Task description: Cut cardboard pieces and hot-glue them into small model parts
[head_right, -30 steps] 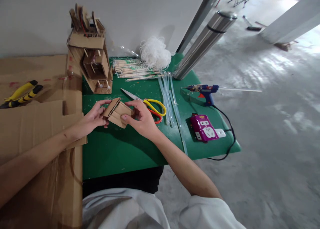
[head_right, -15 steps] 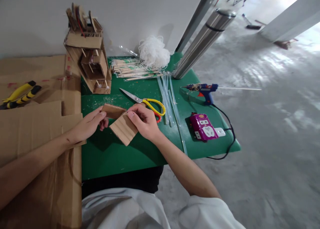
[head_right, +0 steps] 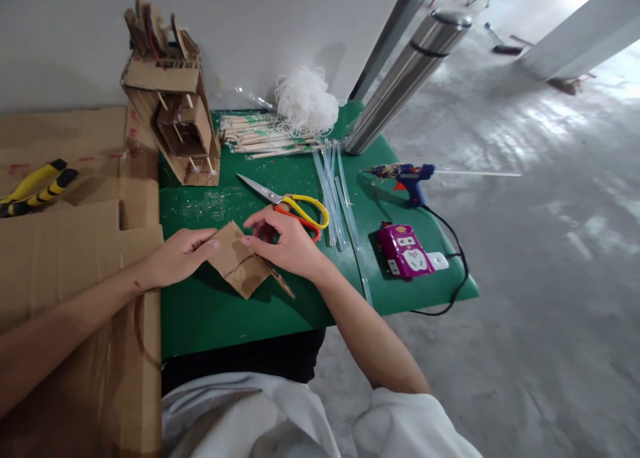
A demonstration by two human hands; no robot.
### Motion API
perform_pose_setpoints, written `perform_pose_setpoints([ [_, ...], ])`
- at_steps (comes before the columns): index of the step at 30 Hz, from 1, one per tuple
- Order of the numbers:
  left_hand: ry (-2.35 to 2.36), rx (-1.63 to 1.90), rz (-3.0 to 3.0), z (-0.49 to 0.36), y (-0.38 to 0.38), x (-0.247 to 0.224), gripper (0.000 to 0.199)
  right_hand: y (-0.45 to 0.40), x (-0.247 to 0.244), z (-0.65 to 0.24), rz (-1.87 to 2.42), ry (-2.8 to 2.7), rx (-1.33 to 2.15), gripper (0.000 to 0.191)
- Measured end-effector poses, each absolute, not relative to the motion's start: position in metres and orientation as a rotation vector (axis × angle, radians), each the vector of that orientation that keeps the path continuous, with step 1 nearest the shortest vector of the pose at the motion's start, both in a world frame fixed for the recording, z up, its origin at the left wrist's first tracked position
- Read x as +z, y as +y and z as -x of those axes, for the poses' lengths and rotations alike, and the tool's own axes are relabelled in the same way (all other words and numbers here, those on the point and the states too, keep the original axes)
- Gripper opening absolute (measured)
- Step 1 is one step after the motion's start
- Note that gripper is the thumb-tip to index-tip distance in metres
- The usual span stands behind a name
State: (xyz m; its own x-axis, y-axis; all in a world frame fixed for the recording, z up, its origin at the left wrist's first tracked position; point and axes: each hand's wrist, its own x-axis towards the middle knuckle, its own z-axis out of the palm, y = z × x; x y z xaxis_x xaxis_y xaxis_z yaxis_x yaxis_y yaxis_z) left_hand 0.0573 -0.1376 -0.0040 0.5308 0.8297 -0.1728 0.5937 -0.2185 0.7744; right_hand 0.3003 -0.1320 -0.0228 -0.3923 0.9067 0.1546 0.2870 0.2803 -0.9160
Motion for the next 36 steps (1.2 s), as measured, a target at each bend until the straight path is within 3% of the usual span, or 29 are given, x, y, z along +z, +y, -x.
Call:
perform_pose_setpoints([
  [36,1.061,0.228,-1.997,-0.0569,-0.1377,-0.0052,0.037,-0.1337,-0.026,-0.2943,1.103,-1.914,1.235,0.018],
])
